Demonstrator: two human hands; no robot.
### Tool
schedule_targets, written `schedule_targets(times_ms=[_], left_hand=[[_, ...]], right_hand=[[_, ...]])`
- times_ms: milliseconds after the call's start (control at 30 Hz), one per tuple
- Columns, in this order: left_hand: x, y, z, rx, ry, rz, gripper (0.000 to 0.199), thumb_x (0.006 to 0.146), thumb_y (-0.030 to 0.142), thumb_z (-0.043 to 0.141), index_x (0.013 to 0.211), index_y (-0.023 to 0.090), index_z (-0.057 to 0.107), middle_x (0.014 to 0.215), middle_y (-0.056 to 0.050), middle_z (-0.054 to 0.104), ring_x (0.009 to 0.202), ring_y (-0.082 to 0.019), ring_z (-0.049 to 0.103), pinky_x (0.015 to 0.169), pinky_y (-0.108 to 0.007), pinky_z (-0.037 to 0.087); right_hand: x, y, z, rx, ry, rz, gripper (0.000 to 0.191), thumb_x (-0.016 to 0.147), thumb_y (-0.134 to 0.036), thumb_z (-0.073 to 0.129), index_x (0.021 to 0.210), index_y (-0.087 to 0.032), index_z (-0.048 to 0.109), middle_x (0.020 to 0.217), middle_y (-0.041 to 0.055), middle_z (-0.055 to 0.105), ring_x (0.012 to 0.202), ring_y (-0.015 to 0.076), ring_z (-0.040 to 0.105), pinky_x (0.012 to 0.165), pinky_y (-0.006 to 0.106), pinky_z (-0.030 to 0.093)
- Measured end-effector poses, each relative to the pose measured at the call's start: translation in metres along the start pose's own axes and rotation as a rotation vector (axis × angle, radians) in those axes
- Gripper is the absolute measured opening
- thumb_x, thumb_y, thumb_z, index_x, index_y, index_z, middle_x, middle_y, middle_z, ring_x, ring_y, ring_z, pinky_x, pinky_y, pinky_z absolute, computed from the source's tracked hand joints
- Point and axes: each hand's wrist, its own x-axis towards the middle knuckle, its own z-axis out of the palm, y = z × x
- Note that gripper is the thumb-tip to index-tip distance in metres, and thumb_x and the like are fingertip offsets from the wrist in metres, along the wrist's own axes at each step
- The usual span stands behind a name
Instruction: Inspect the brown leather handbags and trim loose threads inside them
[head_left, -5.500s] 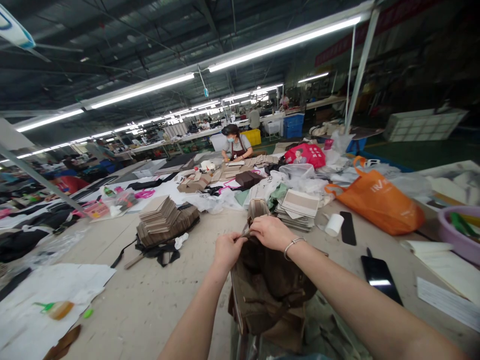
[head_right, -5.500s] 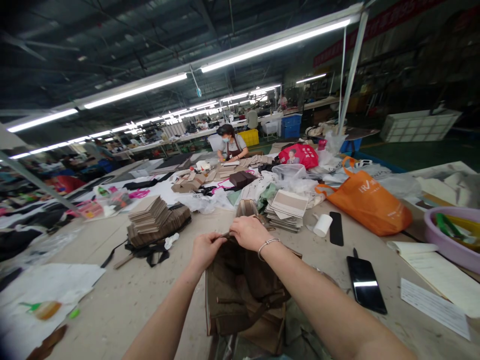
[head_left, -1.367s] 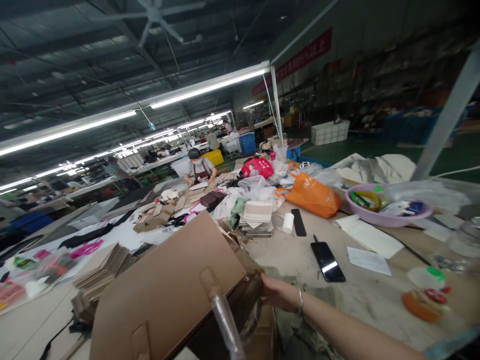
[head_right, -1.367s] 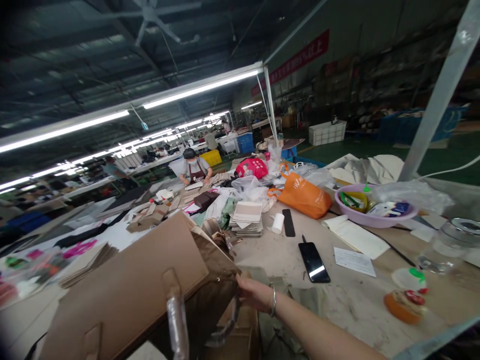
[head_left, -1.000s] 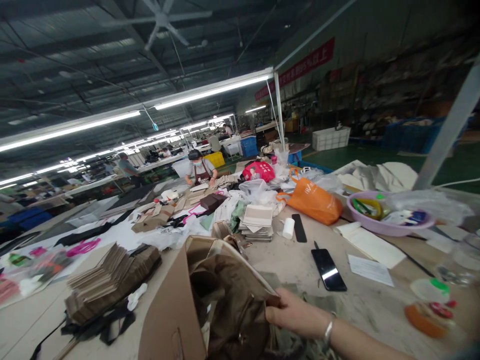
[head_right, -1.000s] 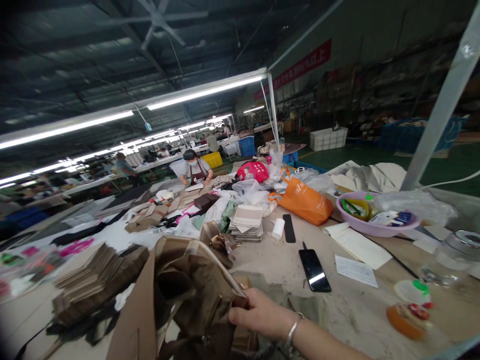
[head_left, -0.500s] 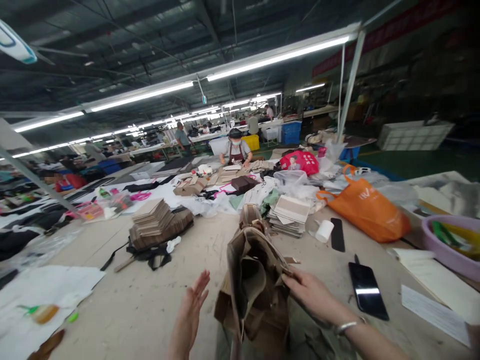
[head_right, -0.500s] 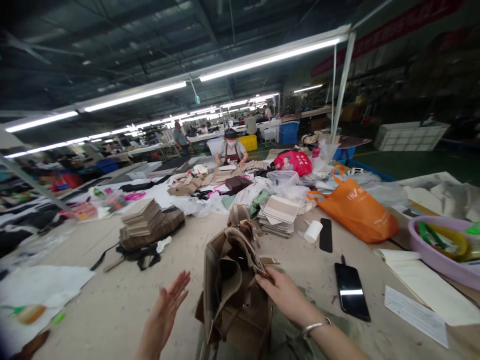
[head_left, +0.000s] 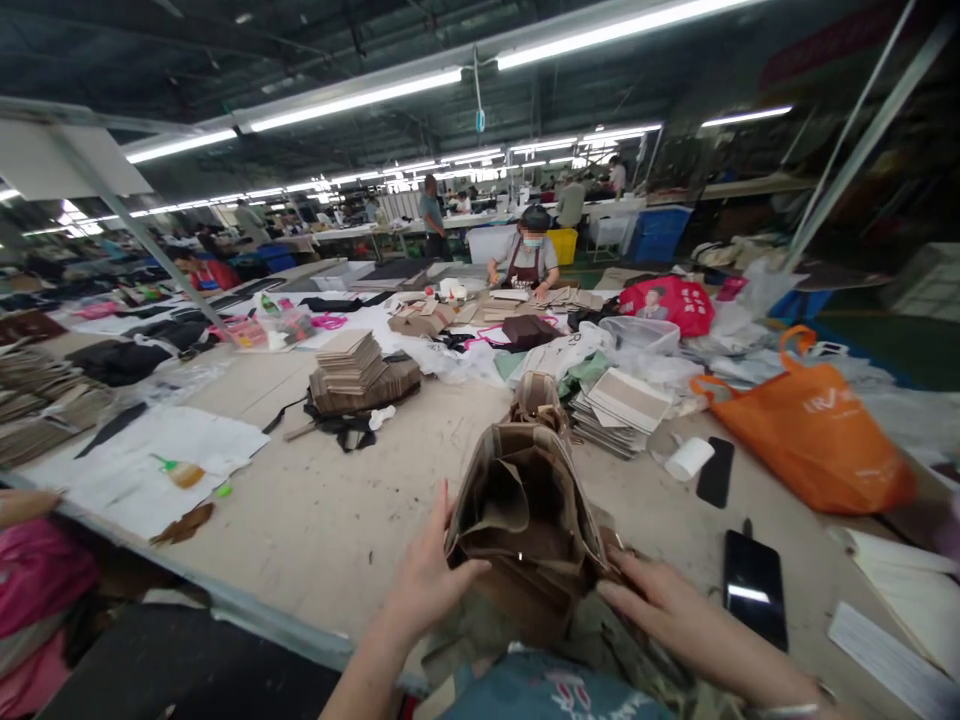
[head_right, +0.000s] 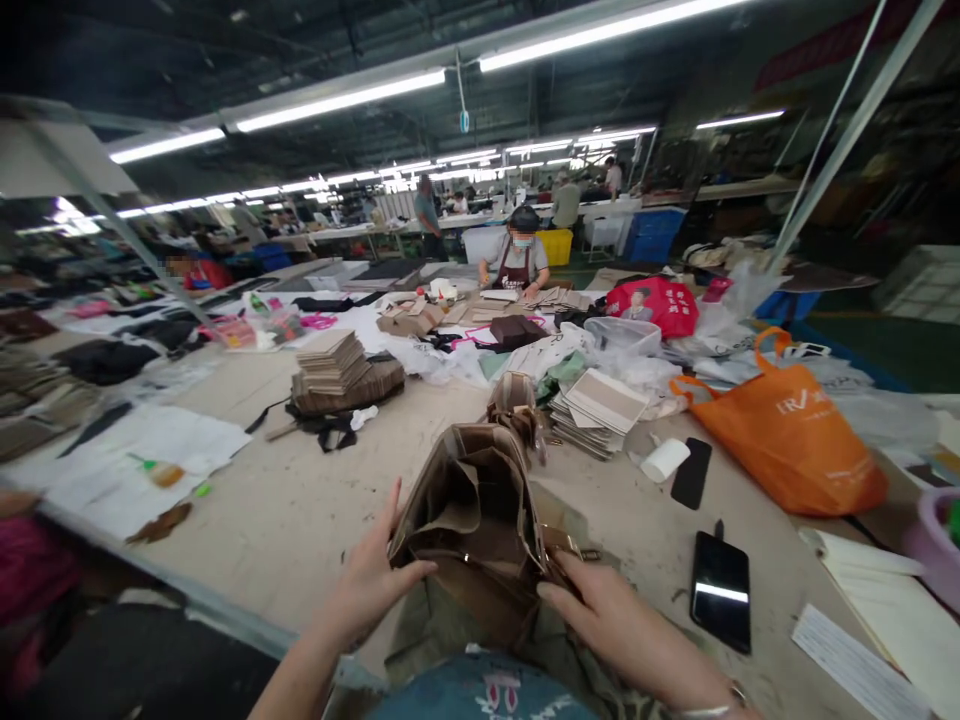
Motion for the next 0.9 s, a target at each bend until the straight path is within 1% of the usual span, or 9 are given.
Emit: schedule_targets(times_ms=[67, 133, 267, 333, 433, 533, 600, 733, 900], left_hand=[[0.002, 0.0, -0.011, -0.014, -0.025, 0.026, 0.095, 0.068, 0.019, 0.068, 0.146, 0.022, 0.014, 0.142, -0.009, 0.04, 0.13, -0.026, 0.038, 0.11, -0.044, 0.03], [0.003, 0.0, -0.014, -0.044, -0.044, 0.09, 0.084, 0.069, 0.018, 0.067, 0.143, 0.022, 0.027, 0.143, -0.007, 0.04, 0.131, -0.025, 0.036, 0.112, -0.042, 0.027], [0.006, -0.002, -0.009, -0.101, -0.015, 0.141, 0.07, 0.074, 0.022, 0.065, 0.138, 0.022, 0.038, 0.136, -0.006, 0.049, 0.125, -0.024, 0.044, 0.108, -0.041, 0.033], [0.007, -0.003, -0.006, -0.106, 0.012, 0.124, 0.067, 0.073, 0.023, 0.065, 0.136, 0.021, 0.042, 0.13, -0.007, 0.054, 0.119, -0.025, 0.05, 0.105, -0.04, 0.038], [0.007, -0.006, -0.004, -0.125, 0.038, 0.084, 0.06, 0.075, 0.023, 0.063, 0.133, 0.021, 0.046, 0.122, -0.005, 0.061, 0.11, -0.023, 0.056, 0.099, -0.038, 0.043], [0.006, -0.01, -0.001, -0.122, 0.085, 0.038, 0.057, 0.077, 0.026, 0.062, 0.131, 0.02, 0.048, 0.116, -0.004, 0.064, 0.104, -0.021, 0.059, 0.094, -0.035, 0.046], [0.005, -0.012, 0.0, -0.107, 0.13, 0.017, 0.054, 0.076, 0.028, 0.063, 0.129, 0.02, 0.051, 0.113, -0.003, 0.066, 0.101, -0.021, 0.061, 0.091, -0.033, 0.047], [0.003, -0.016, 0.003, -0.055, 0.204, -0.007, 0.044, 0.078, 0.031, 0.061, 0.12, 0.021, 0.059, 0.105, -0.001, 0.069, 0.096, -0.02, 0.063, 0.087, -0.03, 0.048], [0.001, -0.021, 0.004, -0.015, 0.255, -0.013, 0.035, 0.081, 0.036, 0.058, 0.113, 0.021, 0.065, 0.099, -0.001, 0.071, 0.09, -0.02, 0.065, 0.081, -0.029, 0.051]], right_hand=[[-0.009, -0.005, -0.012, -0.16, -0.032, -0.011, 0.036, 0.091, -0.048, 0.039, 0.1, -0.024, 0.064, 0.094, 0.0048, 0.067, 0.083, 0.0222, 0.063, 0.076, 0.033, 0.048], [-0.01, -0.018, -0.025, -0.299, 0.065, -0.044, 0.033, 0.092, -0.046, 0.039, 0.096, -0.025, 0.064, 0.089, 0.004, 0.066, 0.078, 0.0207, 0.062, 0.071, 0.032, 0.048], [0.011, -0.063, -0.045, -0.465, 0.325, -0.365, 0.024, 0.093, -0.03, 0.043, 0.11, -0.024, 0.059, 0.106, 0.0061, 0.061, 0.093, 0.0193, 0.057, 0.078, 0.03, 0.047], [0.031, -0.084, -0.047, -0.566, 0.295, -0.552, 0.032, 0.088, -0.018, 0.048, 0.118, -0.024, 0.056, 0.114, 0.0072, 0.057, 0.103, 0.0204, 0.052, 0.085, 0.032, 0.045], [0.064, -0.101, -0.041, -0.695, 0.153, -0.683, 0.037, 0.081, -0.009, 0.053, 0.115, -0.021, 0.059, 0.114, 0.0085, 0.056, 0.105, 0.0211, 0.047, 0.087, 0.033, 0.043], [0.093, -0.101, -0.031, -0.799, 0.066, -0.726, 0.014, 0.084, -0.014, 0.055, 0.09, -0.018, 0.067, 0.101, 0.009, 0.059, 0.096, 0.0219, 0.048, 0.08, 0.033, 0.043], [0.107, -0.097, -0.027, -0.849, 0.038, -0.731, 0.015, 0.086, -0.02, 0.056, 0.076, -0.017, 0.066, 0.091, 0.0081, 0.061, 0.088, 0.0217, 0.05, 0.075, 0.032, 0.042], [0.125, -0.089, -0.03, -0.818, 0.033, -0.653, 0.016, 0.088, -0.024, 0.054, 0.08, -0.017, 0.065, 0.081, 0.0043, 0.064, 0.077, 0.0171, 0.055, 0.064, 0.027, 0.037], [0.141, -0.083, -0.037, -0.751, 0.156, -0.564, 0.019, 0.091, -0.029, 0.051, 0.081, -0.018, 0.062, 0.081, 0.0024, 0.066, 0.074, 0.0143, 0.059, 0.06, 0.024, 0.033]])
